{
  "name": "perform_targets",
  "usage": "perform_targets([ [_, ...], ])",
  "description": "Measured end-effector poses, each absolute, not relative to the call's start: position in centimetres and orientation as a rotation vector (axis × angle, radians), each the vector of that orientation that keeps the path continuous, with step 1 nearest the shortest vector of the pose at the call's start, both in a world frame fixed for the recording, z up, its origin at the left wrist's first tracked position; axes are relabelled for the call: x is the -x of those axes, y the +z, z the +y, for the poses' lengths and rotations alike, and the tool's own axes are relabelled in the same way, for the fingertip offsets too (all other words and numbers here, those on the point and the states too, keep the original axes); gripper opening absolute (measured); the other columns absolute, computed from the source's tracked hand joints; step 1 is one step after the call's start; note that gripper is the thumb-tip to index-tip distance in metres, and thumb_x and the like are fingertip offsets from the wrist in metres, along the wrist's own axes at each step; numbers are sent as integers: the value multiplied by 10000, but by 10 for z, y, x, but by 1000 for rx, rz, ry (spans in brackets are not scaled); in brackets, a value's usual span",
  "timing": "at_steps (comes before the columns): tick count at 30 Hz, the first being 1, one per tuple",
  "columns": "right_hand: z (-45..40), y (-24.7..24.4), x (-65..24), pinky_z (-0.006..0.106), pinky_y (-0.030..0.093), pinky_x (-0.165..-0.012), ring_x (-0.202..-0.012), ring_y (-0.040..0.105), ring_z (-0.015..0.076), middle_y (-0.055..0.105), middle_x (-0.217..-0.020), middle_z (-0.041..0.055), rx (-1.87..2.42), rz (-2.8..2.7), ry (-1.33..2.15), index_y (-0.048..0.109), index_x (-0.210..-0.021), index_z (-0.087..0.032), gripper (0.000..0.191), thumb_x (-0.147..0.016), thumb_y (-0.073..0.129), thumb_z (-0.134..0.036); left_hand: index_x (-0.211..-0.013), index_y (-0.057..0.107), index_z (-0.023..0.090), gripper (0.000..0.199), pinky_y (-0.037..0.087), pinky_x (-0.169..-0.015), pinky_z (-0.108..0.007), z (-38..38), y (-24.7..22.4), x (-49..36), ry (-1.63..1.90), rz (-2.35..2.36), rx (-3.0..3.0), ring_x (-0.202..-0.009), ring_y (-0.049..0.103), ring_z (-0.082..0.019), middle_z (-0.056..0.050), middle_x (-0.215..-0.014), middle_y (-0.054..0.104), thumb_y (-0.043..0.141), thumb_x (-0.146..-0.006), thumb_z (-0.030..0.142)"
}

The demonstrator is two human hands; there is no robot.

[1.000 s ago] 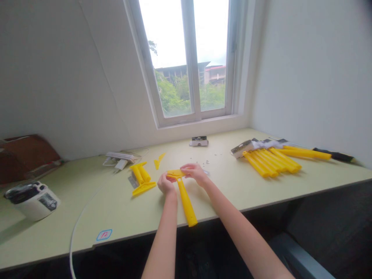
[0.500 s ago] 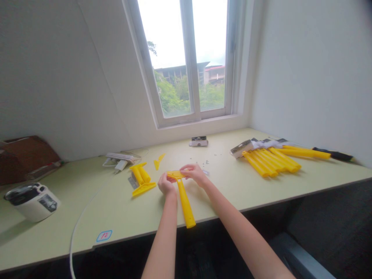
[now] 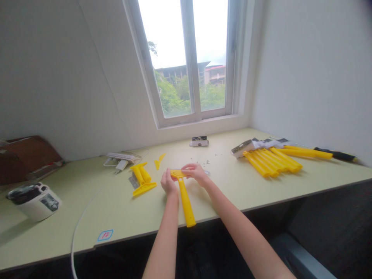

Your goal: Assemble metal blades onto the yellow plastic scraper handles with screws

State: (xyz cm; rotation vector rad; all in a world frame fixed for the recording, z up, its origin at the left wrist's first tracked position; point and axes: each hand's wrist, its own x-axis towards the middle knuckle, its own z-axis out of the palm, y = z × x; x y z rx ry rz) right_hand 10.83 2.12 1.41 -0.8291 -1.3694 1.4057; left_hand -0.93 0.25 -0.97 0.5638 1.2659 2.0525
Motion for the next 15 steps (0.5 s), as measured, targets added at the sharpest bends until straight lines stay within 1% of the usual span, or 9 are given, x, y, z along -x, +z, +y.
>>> perform_targets([
  [6,20,16,-110,232,427,-529,-559,554,106,622,-602,25,831,-1339,1423,657,-679,-135,198,-528,713,-250,-605,522,162,194,415,-540,-251,1,-14,8,2037,1449,-883,-509,520,-122,30,-523,524,590,-600,343],
  [15,21,14,-109,221,439,-526,-569,564,108,618,-597,25,860,-1299,1429,648,-667,-133,160,-536,694,-212,-592,525,166,169,416,-548,-258,0,-13,7,2037,1444,-855,-522,518,-130,29,-515,513,577,-606,326],
])
